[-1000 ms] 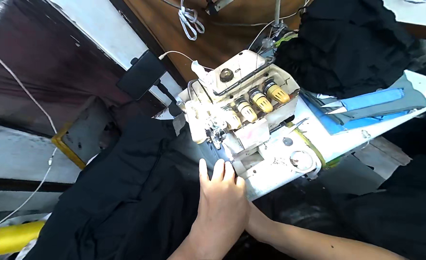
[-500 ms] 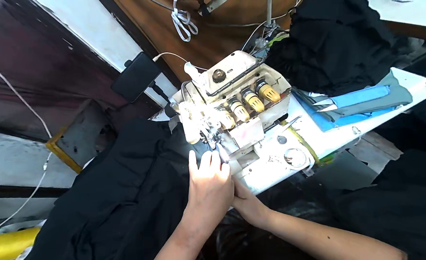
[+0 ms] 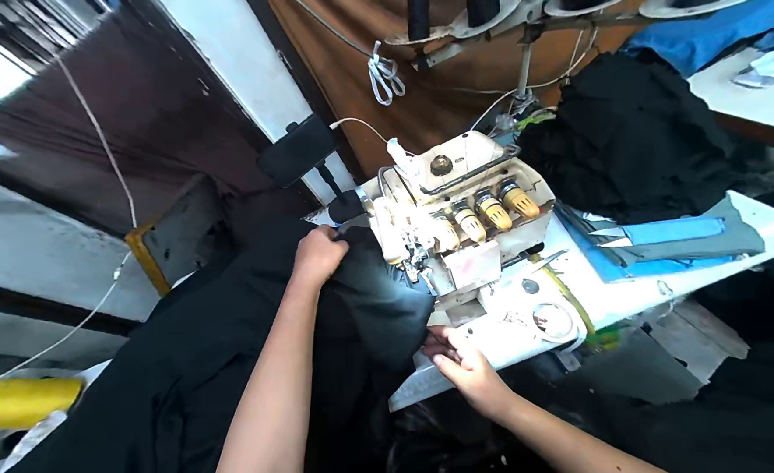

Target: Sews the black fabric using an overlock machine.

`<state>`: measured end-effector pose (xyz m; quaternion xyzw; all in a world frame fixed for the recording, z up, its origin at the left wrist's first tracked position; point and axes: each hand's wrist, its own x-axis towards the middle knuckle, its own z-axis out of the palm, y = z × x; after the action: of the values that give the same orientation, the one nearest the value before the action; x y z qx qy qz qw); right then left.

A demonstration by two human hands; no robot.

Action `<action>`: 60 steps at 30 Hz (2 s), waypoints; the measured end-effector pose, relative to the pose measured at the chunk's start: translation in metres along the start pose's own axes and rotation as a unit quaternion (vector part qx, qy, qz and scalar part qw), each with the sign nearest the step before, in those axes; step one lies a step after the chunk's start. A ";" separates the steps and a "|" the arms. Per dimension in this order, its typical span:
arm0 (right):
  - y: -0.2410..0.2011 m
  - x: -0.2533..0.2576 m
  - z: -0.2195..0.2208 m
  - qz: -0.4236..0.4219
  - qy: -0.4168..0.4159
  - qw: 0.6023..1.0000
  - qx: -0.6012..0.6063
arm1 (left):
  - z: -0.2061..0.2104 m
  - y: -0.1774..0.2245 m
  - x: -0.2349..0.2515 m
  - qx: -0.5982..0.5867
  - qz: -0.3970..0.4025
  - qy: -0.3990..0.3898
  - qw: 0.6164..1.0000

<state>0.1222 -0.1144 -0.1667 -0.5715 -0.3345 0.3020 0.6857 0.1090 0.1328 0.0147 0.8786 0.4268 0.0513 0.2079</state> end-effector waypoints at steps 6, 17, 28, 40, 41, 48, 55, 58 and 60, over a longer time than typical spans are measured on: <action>-0.045 0.022 -0.020 -0.342 0.104 0.919 -0.168 | -0.058 -0.034 -0.093 -0.101 0.144 0.092 0.980; -0.104 0.045 -0.021 -0.136 -0.162 0.945 -0.249 | -0.084 -0.014 -0.145 0.311 0.366 0.045 0.876; -0.117 0.043 -0.019 -0.068 -0.249 0.935 -0.243 | -0.078 -0.022 -0.151 0.091 0.550 -0.144 0.817; -0.114 0.012 -0.019 -0.384 -0.116 0.879 -0.256 | -0.069 -0.040 -0.159 0.128 0.559 -0.081 0.815; -0.120 0.004 -0.022 -0.415 -0.116 0.868 -0.246 | -0.070 -0.042 -0.158 0.124 0.555 -0.076 0.819; -0.085 0.013 -0.036 -0.277 -0.119 0.919 -0.254 | -0.070 -0.046 -0.146 0.149 0.522 -0.023 0.840; -0.082 0.013 -0.033 -0.281 -0.143 0.916 -0.248 | -0.072 -0.044 -0.142 0.175 0.506 -0.006 0.844; -0.080 0.015 -0.033 -0.295 -0.136 0.913 -0.249 | -0.071 -0.044 -0.140 0.177 0.500 -0.003 0.848; -0.079 0.015 -0.032 -0.307 -0.132 0.910 -0.245 | -0.072 -0.044 -0.140 0.177 0.492 -0.006 0.852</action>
<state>0.1595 -0.1338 -0.0913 -0.5454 -0.6450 0.0575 0.5322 -0.0309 0.0718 0.0738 0.9960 -0.0611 0.0652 -0.0008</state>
